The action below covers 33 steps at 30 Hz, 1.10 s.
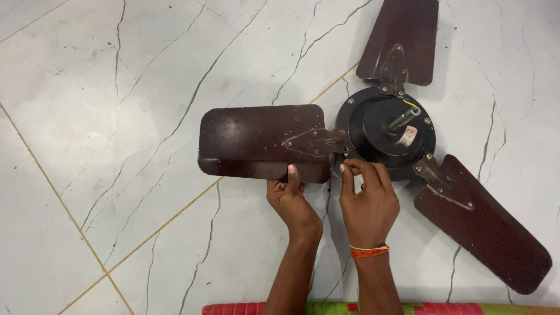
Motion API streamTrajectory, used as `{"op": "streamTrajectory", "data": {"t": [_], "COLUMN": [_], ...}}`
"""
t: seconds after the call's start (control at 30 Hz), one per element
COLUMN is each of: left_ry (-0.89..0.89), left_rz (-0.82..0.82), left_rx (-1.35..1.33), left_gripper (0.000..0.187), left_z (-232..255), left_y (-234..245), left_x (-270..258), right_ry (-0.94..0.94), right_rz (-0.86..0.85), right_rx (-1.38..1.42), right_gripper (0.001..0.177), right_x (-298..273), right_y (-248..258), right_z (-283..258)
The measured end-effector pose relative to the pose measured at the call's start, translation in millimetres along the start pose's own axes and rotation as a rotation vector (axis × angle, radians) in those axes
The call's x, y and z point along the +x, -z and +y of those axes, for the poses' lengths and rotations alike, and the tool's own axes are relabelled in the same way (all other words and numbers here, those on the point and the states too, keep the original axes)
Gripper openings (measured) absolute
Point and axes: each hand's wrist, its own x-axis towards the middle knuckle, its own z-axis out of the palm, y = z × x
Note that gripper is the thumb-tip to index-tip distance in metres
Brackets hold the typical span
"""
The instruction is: The person attaches fan blades to a ceiling fan motor housing using a screwdriver. They position each blade, insert screws, and tighten them to secure the blades to the central hub.
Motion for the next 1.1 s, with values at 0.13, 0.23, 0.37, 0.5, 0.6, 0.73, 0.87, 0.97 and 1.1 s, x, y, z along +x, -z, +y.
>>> {"op": "streamTrajectory", "data": {"t": [0.13,0.23,0.37,0.5,0.6,0.73,0.87,0.97,1.1], "left_ry": [0.005,-0.057,-0.097,-0.145,-0.123,-0.209,-0.225,-0.188,-0.129], "left_rz": [0.056,0.067,0.089,0.100,0.134,0.106,0.124,0.127,0.185], "left_rx": [-0.100,-0.154,-0.158,-0.164,-0.197,-0.268,-0.269,-0.289,-0.278], "left_gripper": [0.016,0.017,0.019,0.018,0.018,0.013,0.013,0.013,0.014], "left_z": [4,9,19,28,33,36,39,43,42], "left_y": [3,6,9,8,12,18,18,17,15], "left_x": [5,9,12,14,17,21,23,24,24], "right_ry": [0.015,0.038,0.009,0.044,0.101,0.289,0.409,0.571,0.402], "right_rz": [-0.114,-0.170,-0.228,-0.297,-0.346,-0.396,-0.572,-0.501,-0.691], "right_rx": [0.011,0.009,0.004,0.041,0.021,-0.001,-0.054,-0.168,-0.121], "right_gripper": [0.016,0.019,0.021,0.023,0.024,0.030,0.037,0.040,0.064], "right_x": [-3,-3,-3,-6,-9,-19,-27,-29,-30], "right_y": [-1,-2,-2,-3,-7,-20,-34,-45,-42], "right_z": [-3,-5,-10,-15,-19,-22,-21,-22,-26]}}
